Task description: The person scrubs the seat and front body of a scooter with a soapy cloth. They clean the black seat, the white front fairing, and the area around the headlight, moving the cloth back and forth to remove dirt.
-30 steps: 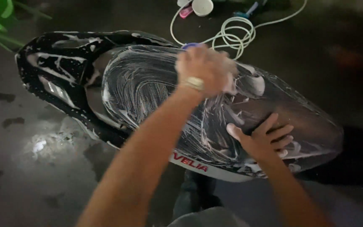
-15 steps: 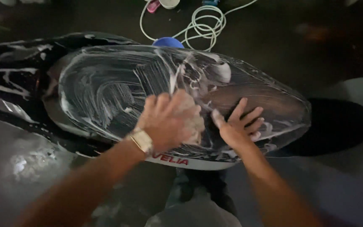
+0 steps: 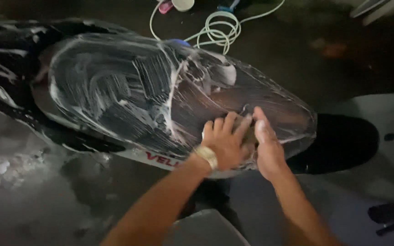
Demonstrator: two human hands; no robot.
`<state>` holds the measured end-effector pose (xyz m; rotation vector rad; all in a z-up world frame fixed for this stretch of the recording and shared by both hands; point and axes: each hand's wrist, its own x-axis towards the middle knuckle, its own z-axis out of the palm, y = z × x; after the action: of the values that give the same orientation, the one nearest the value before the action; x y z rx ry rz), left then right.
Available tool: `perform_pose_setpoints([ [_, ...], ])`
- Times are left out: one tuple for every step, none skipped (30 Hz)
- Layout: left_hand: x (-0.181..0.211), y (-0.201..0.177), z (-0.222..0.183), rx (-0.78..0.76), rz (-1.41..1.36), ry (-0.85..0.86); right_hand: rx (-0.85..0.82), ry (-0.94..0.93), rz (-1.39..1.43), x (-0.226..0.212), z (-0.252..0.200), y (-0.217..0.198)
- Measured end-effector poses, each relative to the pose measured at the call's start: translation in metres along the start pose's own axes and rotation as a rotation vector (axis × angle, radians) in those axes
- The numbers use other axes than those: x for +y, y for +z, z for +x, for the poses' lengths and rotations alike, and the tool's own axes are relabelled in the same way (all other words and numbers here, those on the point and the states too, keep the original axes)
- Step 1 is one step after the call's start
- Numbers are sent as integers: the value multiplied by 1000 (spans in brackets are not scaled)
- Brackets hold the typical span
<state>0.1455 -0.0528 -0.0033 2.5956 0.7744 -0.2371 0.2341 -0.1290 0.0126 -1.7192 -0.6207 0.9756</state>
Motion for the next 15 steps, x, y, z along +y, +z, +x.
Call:
perform_pose_setpoints([
  [-9,-2,3,-8,-5,-3,-3,9,-1,19,3,-9],
  [-18,-5,10,184,-138,-37,-15,-123,-106,38,10,-18],
  [-26,-9,18,374,-273,-72,-27,-254,-211,56,17,-29],
  [-34,-4,17,372,-272,-66,-22,-253,-210,51,12,-17],
  [-41,0,15,448,-121,-78,-108,-255,-616,46,8,-5],
  [-48,5,14,522,28,-89,-197,-245,-1022,40,3,6],
  [-48,7,12,518,28,-85,-194,-241,-1021,33,3,3],
  [-49,8,11,582,60,-84,-175,-308,-1039,26,4,-1],
  [-51,10,10,646,92,-83,-156,-375,-1056,19,5,-3],
  [-38,10,9,650,88,-80,-152,-375,-1061,36,24,-24],
  [-27,11,7,642,77,-160,76,-457,-1127,53,41,-45],
  [-19,11,0,627,72,-249,297,-536,-1175,72,56,-59],
  [-2,33,11,623,75,-254,291,-535,-1171,83,63,-83],
  [11,53,21,700,195,-432,428,-423,-1086,93,73,-104],
  [25,73,32,775,315,-610,560,-309,-996,104,82,-125],
])
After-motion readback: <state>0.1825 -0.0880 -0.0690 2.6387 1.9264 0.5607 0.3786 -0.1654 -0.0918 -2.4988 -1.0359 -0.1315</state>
